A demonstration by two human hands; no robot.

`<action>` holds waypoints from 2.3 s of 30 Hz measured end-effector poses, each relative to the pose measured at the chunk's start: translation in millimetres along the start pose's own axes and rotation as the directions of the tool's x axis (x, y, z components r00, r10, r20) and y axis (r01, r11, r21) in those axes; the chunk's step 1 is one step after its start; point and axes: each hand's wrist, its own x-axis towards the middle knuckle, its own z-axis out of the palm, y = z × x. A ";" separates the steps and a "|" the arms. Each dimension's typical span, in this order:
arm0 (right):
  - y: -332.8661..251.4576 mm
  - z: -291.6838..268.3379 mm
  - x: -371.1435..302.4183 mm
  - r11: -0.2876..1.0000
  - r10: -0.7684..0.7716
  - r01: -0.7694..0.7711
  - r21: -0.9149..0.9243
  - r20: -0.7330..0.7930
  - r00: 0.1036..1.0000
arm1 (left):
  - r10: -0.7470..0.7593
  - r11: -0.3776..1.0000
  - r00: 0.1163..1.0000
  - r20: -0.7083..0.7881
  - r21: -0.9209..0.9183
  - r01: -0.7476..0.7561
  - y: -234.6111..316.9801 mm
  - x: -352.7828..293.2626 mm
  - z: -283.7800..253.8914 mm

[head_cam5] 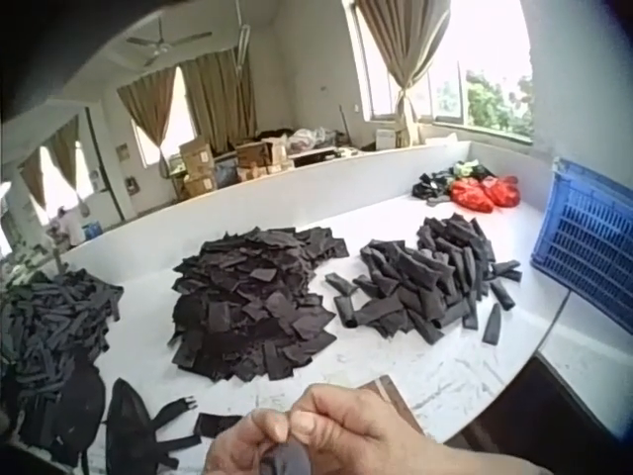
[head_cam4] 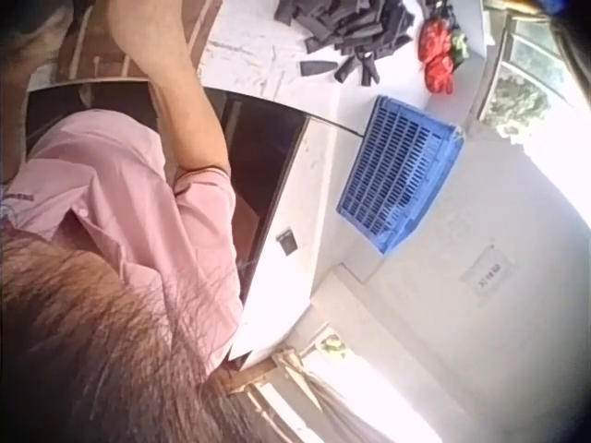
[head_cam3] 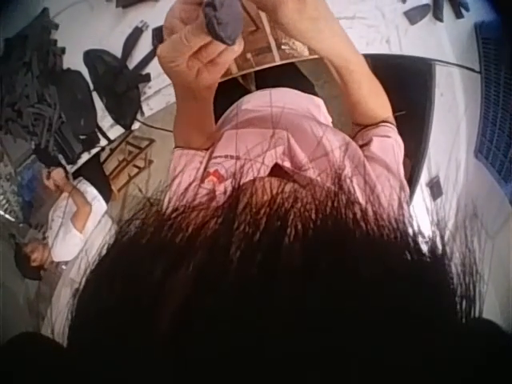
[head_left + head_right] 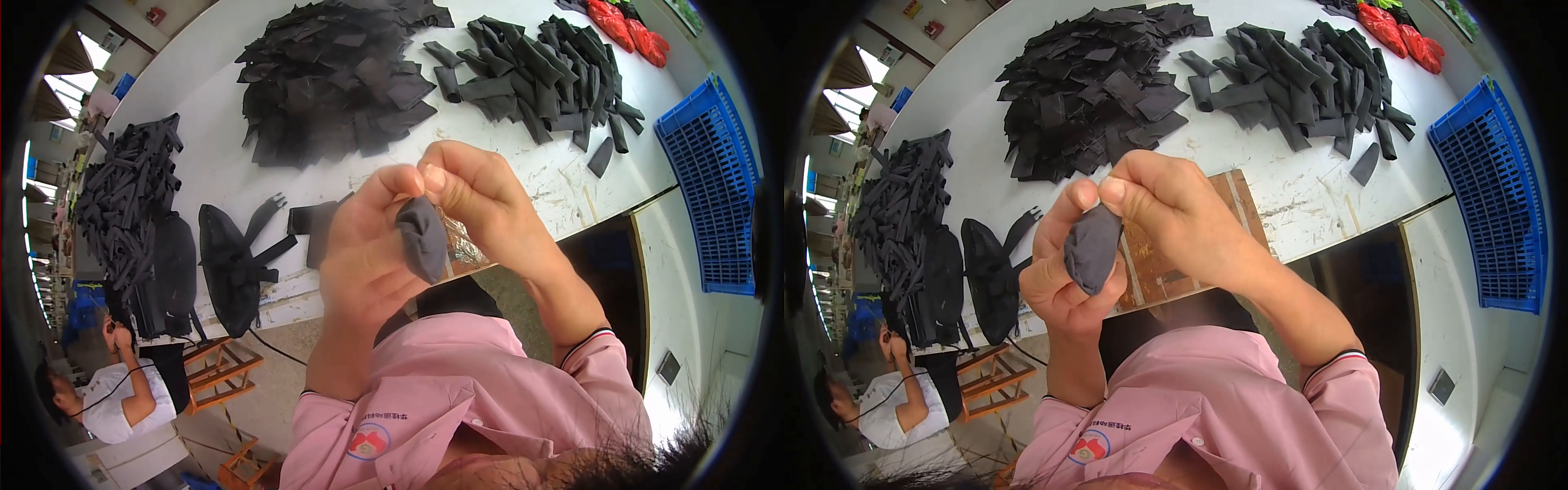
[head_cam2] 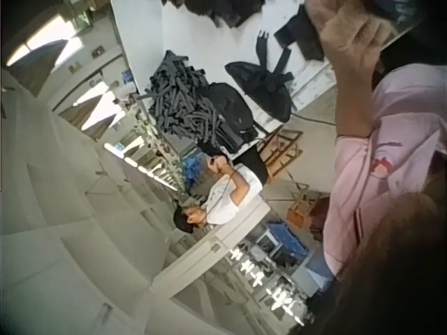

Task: Assembling small black components by applying adhesive and folding them at a workshop table.

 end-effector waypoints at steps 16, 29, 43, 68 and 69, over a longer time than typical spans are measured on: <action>70.4 -25.1 23.6 0.878 0.340 -0.410 0.248 0.279 0.898 | -0.168 0.625 0.968 0.184 -0.740 0.249 -46.4 19.0 -59.7; 89.3 -26.2 18.2 0.889 0.219 -0.346 0.301 0.383 0.897 | 0.277 0.855 0.954 -0.116 0.483 -0.190 -56.5 -0.5 -24.8; 71.7 -24.4 0.5 0.991 -0.096 0.098 0.092 -0.018 0.995 | 0.563 0.542 0.825 0.043 0.735 -0.408 -49.0 14.2 -41.5; 128.2 -11.7 -20.9 0.812 -0.285 0.291 -0.506 0.093 0.954 | 0.160 0.416 0.961 0.224 0.868 -0.272 -44.5 27.9 -48.9; 130.1 -8.4 -22.1 0.856 -0.242 0.245 -0.455 0.066 0.968 | 0.153 0.401 0.969 0.192 0.885 -0.238 -44.9 29.5 -50.6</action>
